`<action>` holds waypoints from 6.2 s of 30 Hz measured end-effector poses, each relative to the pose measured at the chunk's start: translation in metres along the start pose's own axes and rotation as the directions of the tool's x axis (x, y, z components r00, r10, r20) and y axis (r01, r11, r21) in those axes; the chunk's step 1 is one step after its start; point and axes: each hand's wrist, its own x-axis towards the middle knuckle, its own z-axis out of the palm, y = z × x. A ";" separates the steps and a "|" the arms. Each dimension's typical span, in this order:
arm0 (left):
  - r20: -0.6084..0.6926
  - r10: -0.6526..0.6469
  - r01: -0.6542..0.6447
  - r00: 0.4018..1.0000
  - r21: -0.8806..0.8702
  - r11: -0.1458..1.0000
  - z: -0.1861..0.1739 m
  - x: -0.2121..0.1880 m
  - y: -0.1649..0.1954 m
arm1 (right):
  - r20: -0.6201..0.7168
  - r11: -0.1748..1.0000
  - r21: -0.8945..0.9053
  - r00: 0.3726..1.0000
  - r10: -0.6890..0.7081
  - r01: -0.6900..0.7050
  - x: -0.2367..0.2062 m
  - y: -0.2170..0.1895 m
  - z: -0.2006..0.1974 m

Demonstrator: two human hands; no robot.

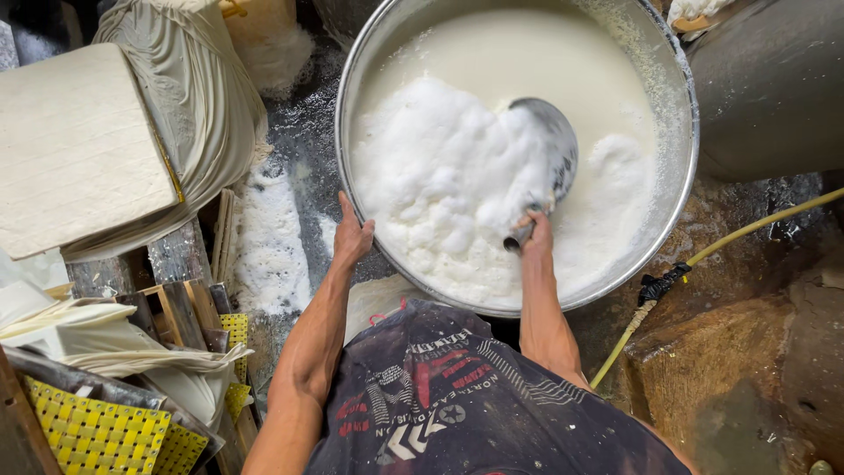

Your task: The person stands over a large vat of hot milky liquid and uses a wide strainer skimmer to scoop foam off the surface, repeatedly lifting the skimmer and emptying the collected foam into a nearby bucket, alternating between the main vat and a second container.

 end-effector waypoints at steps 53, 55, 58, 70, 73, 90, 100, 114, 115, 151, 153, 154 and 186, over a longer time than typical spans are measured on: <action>0.044 -0.003 0.004 0.999 -0.033 0.999 -0.013 -0.006 0.009 | 0.015 0.373 -0.870 0.774 -0.633 0.323 -0.064 -0.075 -0.099; 0.018 0.052 -0.050 0.998 -0.072 0.996 -0.012 -0.005 0.004 | -0.148 0.593 -0.759 0.817 -0.557 0.268 -0.074 -0.061 -0.109; 0.004 0.077 -0.076 0.997 -0.084 0.994 -0.011 -0.003 -0.001 | -0.274 0.866 -0.441 0.883 -0.382 0.238 -0.076 -0.044 -0.108; -0.024 -0.122 0.122 0.992 0.039 0.992 -0.008 0.001 0.011 | 0.001 0.999 -0.013 1.000 0.029 -0.029 0.032 -0.051 0.022; -0.052 -0.154 0.157 0.987 0.060 0.986 -0.006 0.001 0.015 | 0.052 0.997 -0.060 0.997 0.058 -0.055 0.060 -0.066 0.064; -0.112 -0.347 0.359 0.931 0.114 0.926 -0.001 0.005 0.039 | 0.510 0.113 -0.843 0.848 -0.146 0.526 0.111 -0.093 0.227; -0.066 -0.228 0.234 0.971 0.097 0.967 -0.006 0.005 0.031 | 0.355 -0.262 -0.915 0.921 -0.159 0.308 0.069 -0.105 0.163; 0.409 -0.256 0.356 0.876 -0.191 0.915 -0.033 0.025 0.024 | 0.013 -0.196 -0.979 0.943 -0.332 -0.056 0.000 -0.073 0.056; 0.435 -0.226 0.338 0.872 -0.200 0.919 -0.034 0.028 0.021 | -0.004 -0.190 -0.979 0.940 -0.342 -0.073 -0.007 -0.068 0.052; 0.567 0.023 0.242 0.823 -0.386 0.890 0.019 0.070 -0.044 | -0.642 0.670 -0.562 0.254 -0.723 0.485 -0.505 0.203 -0.168; 0.553 0.004 0.221 0.833 -0.340 0.914 0.025 0.068 -0.040 | -0.794 0.748 -0.484 0.132 -0.593 0.455 -0.521 0.261 -0.208; 0.537 -0.012 0.214 0.843 -0.315 0.925 0.031 0.064 -0.035 | -0.816 0.727 -0.459 0.082 -0.573 0.510 -0.532 0.290 -0.232; 0.823 0.358 -0.653 0.440 0.020 0.757 0.098 -0.112 -0.081 | -0.554 0.702 0.623 0.828 0.087 0.344 -0.620 0.472 -0.341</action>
